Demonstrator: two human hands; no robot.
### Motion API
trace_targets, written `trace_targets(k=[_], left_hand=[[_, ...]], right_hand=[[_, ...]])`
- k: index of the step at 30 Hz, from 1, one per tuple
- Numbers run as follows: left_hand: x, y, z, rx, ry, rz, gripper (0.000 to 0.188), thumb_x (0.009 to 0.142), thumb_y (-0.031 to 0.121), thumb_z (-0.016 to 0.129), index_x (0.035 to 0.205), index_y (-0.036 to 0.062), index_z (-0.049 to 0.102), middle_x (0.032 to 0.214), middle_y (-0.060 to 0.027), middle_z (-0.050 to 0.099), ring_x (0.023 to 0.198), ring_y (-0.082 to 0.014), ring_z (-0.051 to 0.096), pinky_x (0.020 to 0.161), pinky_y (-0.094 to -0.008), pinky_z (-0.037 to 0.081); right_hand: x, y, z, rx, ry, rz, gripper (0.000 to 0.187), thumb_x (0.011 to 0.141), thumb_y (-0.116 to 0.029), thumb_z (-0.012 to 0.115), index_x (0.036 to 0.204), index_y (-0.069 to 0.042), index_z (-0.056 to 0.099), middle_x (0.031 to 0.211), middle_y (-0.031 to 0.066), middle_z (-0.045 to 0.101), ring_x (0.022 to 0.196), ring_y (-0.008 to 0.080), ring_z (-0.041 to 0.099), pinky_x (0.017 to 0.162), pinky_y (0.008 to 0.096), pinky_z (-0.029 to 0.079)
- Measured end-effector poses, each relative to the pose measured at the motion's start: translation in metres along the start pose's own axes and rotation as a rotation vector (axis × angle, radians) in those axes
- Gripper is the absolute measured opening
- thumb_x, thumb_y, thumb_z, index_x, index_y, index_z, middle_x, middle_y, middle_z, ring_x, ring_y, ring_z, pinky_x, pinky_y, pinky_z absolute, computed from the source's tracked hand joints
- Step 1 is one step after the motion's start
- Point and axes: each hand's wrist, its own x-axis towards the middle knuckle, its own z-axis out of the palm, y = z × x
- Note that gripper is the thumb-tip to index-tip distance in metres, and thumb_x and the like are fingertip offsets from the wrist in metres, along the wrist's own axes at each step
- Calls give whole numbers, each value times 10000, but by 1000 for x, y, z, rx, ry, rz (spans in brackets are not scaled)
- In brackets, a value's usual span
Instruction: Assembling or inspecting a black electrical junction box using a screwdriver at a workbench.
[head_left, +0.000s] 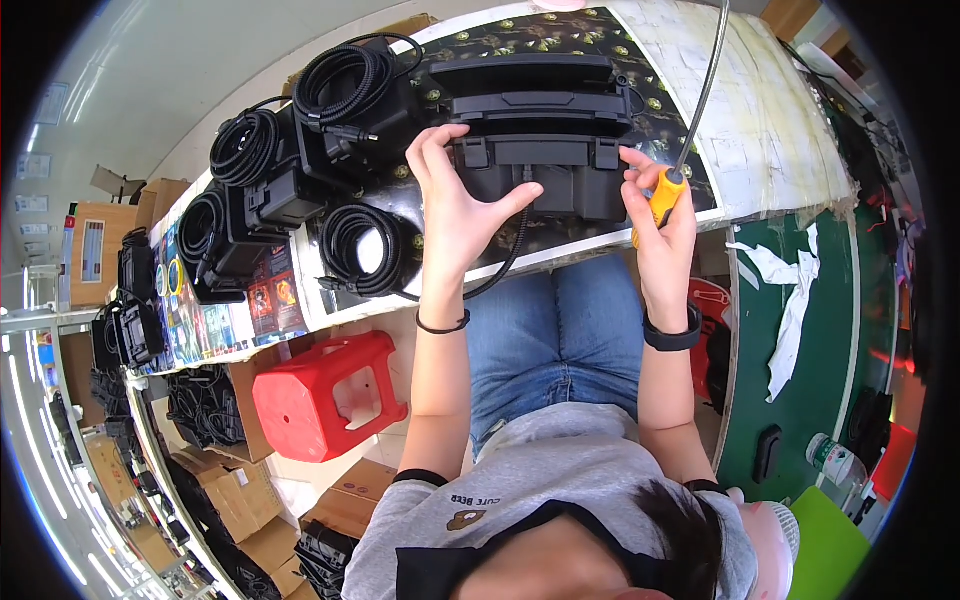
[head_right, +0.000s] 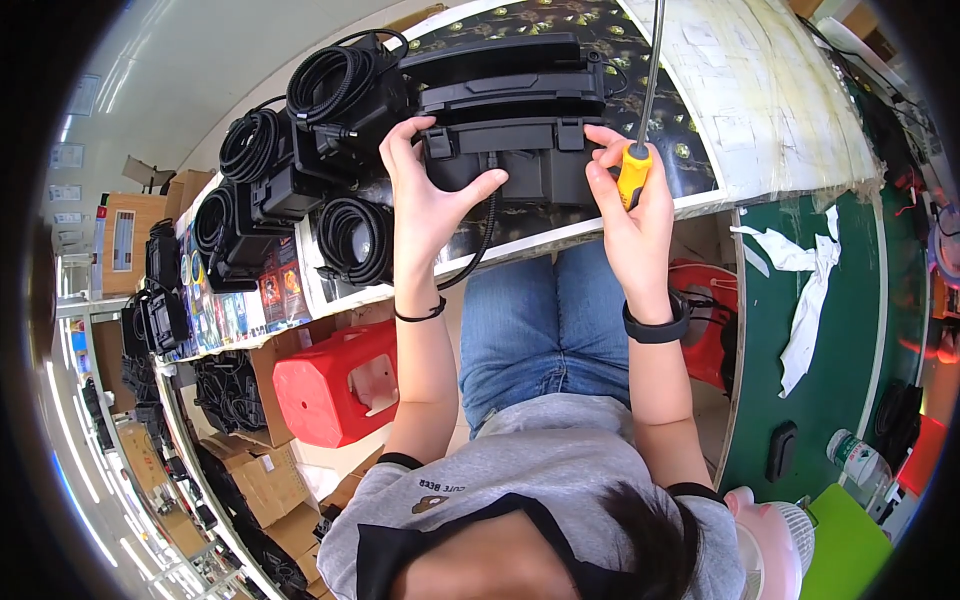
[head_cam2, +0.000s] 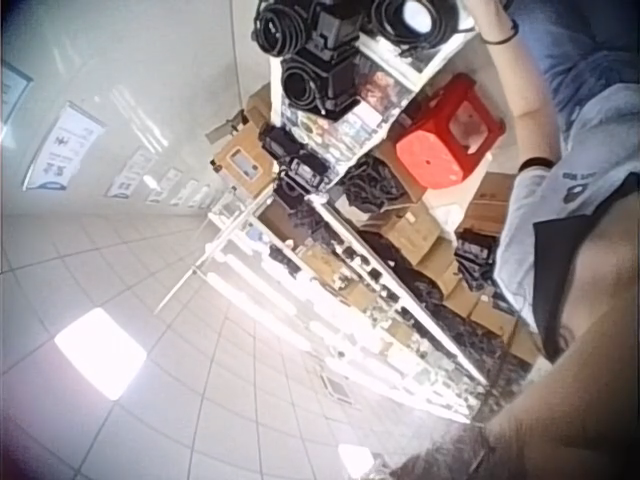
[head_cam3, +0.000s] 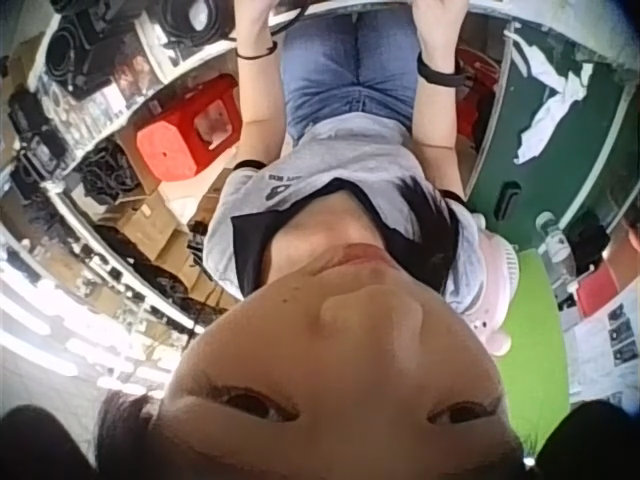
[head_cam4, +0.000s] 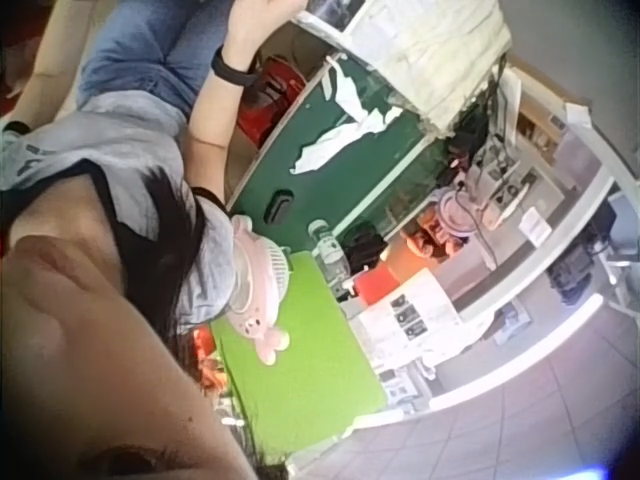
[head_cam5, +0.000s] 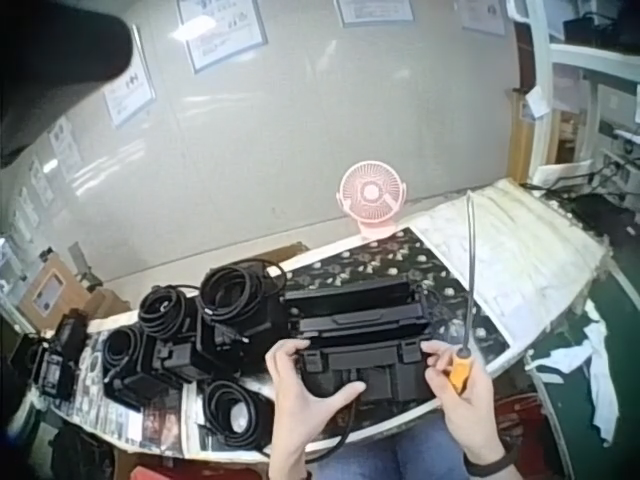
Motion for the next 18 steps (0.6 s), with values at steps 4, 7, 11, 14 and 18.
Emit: trace_targets(k=[4,7,11,14,18], left_hand=[[0,0,3,-65,23,42,1032,588,235,952,1422,59,370,1386,-166,350,1271,-319,433,1078,-419,417],[1,2,1,-39,26,60,1113,595,217,947,1493,79,304,1392,-169,358,1282,-316,427,1077,-423,411],[0,2,-2,-124,-11,-2,1221,569,220,957,1544,106,231,1394,-173,358,1300,-327,405,1105,-443,382],[-4,7,-2,-125,-34,-37,1248,548,227,964,1550,133,226,1392,-170,349,1303,-334,395,1126,-457,357],[-5,7,-4,-43,18,42,1238,502,235,970,1522,146,273,1492,-163,282,1372,-355,331,1146,-476,332]], right_hand=[[2,3,-1,-22,15,9,103,967,-62,611,1008,-48,518,1260,164,630,1033,175,610,959,320,465],[1,-3,-1,22,24,57,95,967,-30,595,1008,-43,511,1250,171,630,1025,178,620,953,315,480],[-2,-14,-3,42,4,92,102,967,3,578,1017,-35,498,1229,189,629,1061,203,634,954,320,498],[-9,-27,-7,27,-24,94,111,966,4,578,1026,-31,492,1234,196,621,1099,229,635,960,340,506],[-16,-29,-5,78,-7,123,108,974,-7,573,1033,-33,486,1240,196,611,1112,242,634,954,358,519]])
